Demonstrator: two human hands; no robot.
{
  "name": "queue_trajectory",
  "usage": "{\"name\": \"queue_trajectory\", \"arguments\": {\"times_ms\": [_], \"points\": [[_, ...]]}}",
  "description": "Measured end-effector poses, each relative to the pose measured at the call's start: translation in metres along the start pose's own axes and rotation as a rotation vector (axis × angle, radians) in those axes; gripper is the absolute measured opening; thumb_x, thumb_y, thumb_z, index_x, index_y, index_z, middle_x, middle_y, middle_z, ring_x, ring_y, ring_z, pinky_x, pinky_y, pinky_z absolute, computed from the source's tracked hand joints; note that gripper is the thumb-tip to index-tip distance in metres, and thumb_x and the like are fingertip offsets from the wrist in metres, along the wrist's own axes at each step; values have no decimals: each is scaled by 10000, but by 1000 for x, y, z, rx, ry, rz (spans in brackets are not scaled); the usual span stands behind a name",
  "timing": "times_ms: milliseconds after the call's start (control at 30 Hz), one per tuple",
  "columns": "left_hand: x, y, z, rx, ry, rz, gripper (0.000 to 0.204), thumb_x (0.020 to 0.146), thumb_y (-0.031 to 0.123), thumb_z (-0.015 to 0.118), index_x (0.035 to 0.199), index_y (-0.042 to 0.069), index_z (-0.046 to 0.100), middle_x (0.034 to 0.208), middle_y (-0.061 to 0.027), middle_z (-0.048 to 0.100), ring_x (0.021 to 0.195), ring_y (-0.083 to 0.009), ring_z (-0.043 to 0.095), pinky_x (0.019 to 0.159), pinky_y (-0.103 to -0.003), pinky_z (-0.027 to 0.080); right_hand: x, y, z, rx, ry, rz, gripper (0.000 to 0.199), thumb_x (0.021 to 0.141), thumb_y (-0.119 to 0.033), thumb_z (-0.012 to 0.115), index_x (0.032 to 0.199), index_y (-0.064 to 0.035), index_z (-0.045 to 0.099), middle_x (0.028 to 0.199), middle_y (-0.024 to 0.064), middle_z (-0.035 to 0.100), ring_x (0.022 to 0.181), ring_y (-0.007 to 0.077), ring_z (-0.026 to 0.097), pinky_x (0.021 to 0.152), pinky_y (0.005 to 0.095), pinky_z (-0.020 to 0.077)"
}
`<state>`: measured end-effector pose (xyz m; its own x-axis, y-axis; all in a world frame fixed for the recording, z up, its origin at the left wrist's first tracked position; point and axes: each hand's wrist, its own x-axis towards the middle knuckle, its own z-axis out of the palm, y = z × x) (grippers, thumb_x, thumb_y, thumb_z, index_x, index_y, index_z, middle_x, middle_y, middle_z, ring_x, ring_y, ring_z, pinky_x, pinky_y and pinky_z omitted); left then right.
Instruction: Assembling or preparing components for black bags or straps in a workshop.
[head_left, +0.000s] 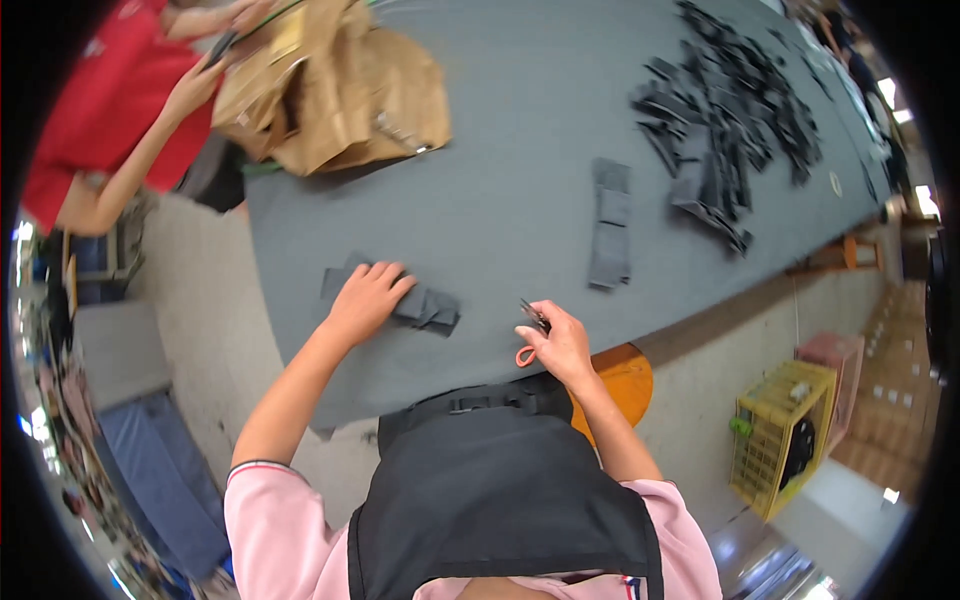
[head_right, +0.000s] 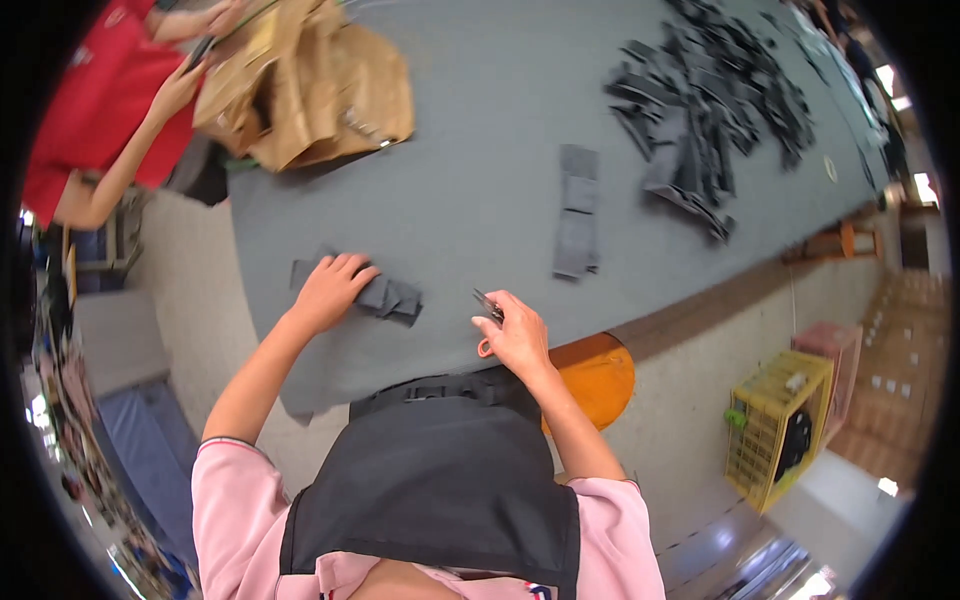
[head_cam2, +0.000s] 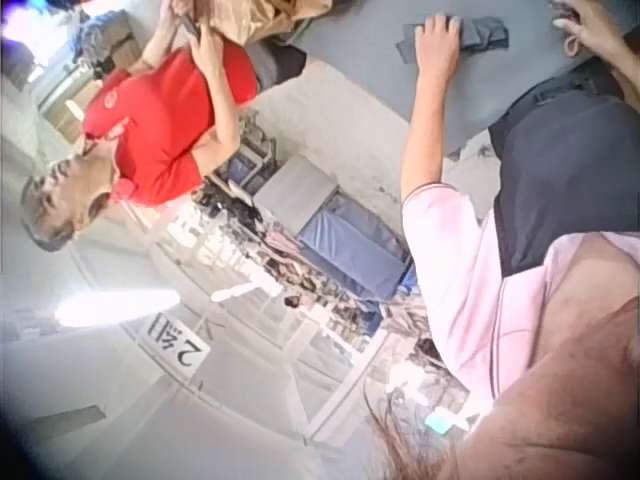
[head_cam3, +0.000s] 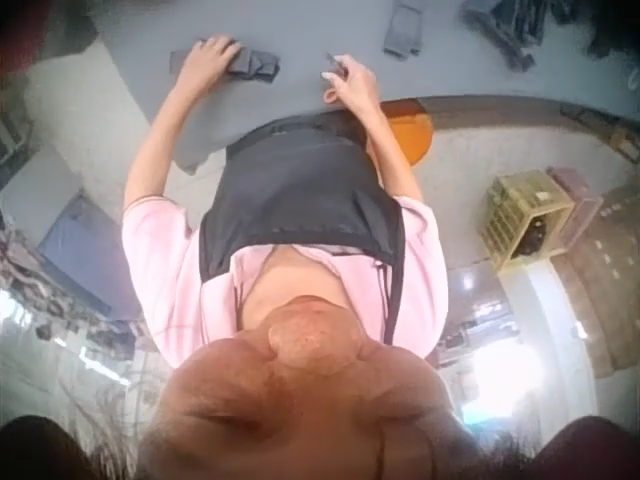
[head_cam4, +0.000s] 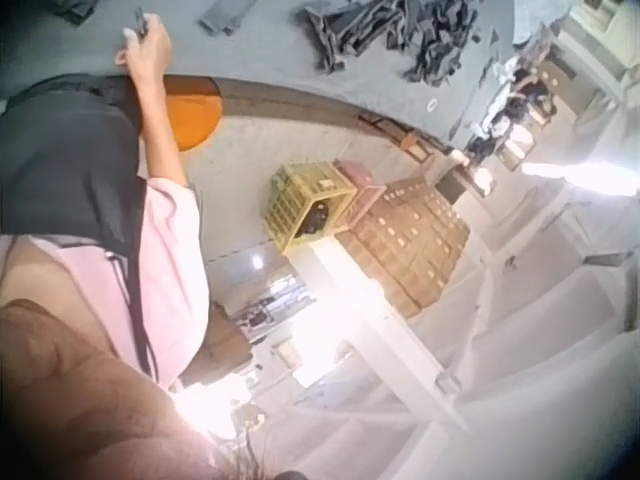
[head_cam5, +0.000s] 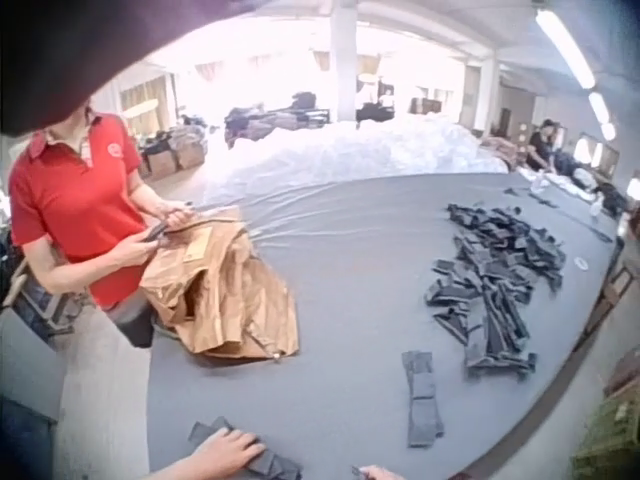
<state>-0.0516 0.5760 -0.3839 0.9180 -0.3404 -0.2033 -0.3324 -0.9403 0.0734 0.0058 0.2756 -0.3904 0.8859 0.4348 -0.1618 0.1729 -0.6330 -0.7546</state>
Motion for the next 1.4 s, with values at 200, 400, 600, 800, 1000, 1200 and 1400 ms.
{"name": "queue_trajectory", "arguments": {"times_ms": [200,400,600,800,1000,1200,1400], "points": [[23,13,-21,-527,-24,-277,487,682,205,673,1118,70,499,1060,-96,545,997,-201,524,811,-318,395,10,43,-73,270,454,301,190,864,-187,540,801,-14,585,524,48,420,447,107,379,430,288,335],[65,64,-40,-2275,239,-512,411,765,269,573,1018,-51,522,925,-142,585,858,-261,599,819,-400,488,96,71,-102,-168,461,277,331,742,-251,663,971,-39,551,957,114,580,863,290,574,727,377,457],[82,95,-45,-2372,146,-506,422,770,169,551,1119,-49,458,1046,-147,549,968,-285,571,846,-436,479,117,90,-74,-121,307,261,483,627,-204,760,1000,-21,513,954,142,571,837,269,567,725,361,456],[120,89,-33,-2414,26,-532,424,833,129,578,1195,-26,422,1156,-133,522,1072,-252,530,861,-419,487,108,89,-82,746,126,388,376,652,-62,729,977,12,555,728,-39,465,644,49,437,599,184,394],[128,90,-24,-2426,62,-615,388,801,118,629,1128,-38,490,1069,-134,574,985,-201,571,830,-353,500,102,79,-105,950,-32,387,214,703,-86,719,776,-70,518,570,-79,409,396,-6,285,338,168,192],[122,84,-19,-2244,94,-676,364,754,142,688,1054,-11,549,955,-100,621,855,-163,593,784,-296,488,102,74,-125,904,-121,375,206,717,-91,709,843,-50,553,594,-74,421,427,9,331,385,178,285],[141,89,-10,-2145,38,-820,333,746,147,695,1013,8,552,910,-75,615,841,-153,576,783,-295,463,122,83,-98,-9,-34,145,437,640,-128,733,1005,20,542,849,80,562,787,213,570,671,307,454]]}}
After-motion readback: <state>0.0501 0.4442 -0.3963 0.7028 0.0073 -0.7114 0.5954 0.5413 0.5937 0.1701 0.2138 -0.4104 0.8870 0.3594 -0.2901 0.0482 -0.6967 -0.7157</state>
